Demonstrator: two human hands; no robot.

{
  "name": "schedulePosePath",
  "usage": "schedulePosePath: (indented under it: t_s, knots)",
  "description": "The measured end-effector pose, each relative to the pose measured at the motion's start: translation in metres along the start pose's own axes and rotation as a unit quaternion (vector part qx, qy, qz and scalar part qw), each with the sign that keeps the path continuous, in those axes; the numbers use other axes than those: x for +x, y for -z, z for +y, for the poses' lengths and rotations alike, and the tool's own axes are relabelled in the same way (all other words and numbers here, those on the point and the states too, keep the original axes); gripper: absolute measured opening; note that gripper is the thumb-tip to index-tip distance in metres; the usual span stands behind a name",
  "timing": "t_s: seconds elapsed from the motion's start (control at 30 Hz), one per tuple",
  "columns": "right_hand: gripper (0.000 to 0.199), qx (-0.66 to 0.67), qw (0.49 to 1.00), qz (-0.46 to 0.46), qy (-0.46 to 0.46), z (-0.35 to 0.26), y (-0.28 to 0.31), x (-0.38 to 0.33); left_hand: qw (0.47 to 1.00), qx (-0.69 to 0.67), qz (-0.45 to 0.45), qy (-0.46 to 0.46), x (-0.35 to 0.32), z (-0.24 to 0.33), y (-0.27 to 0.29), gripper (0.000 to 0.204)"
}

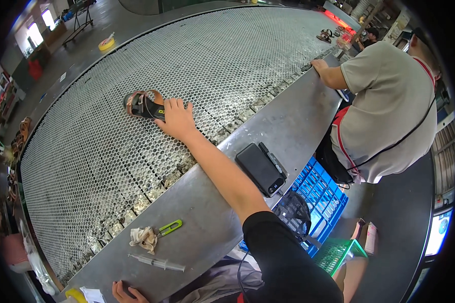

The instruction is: Clean and mark finished sandals for quality control before packaging.

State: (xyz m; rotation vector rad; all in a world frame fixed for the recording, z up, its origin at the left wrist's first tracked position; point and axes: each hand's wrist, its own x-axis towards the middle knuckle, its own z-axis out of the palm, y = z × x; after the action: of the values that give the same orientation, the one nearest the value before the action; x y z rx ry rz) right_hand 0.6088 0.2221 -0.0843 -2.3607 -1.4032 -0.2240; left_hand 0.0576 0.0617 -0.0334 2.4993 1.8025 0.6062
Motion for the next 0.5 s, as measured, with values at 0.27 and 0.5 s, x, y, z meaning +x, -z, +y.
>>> schedulePosePath:
  t_s: [0.27, 0.5]
  knots:
    - [0.07, 0.021, 0.999, -0.043, -0.018, 0.001, 0.02, 0.004, 0.998, -0.06, -0.005, 0.031, -0.007, 0.002, -0.019, 0.034]
    - [0.062, 0.272, 0.946, 0.162, 0.066, -0.067, 0.108, -0.063, 0.989, -0.142, 0.032, -0.003, -0.001, -0.01, 0.0, 0.024]
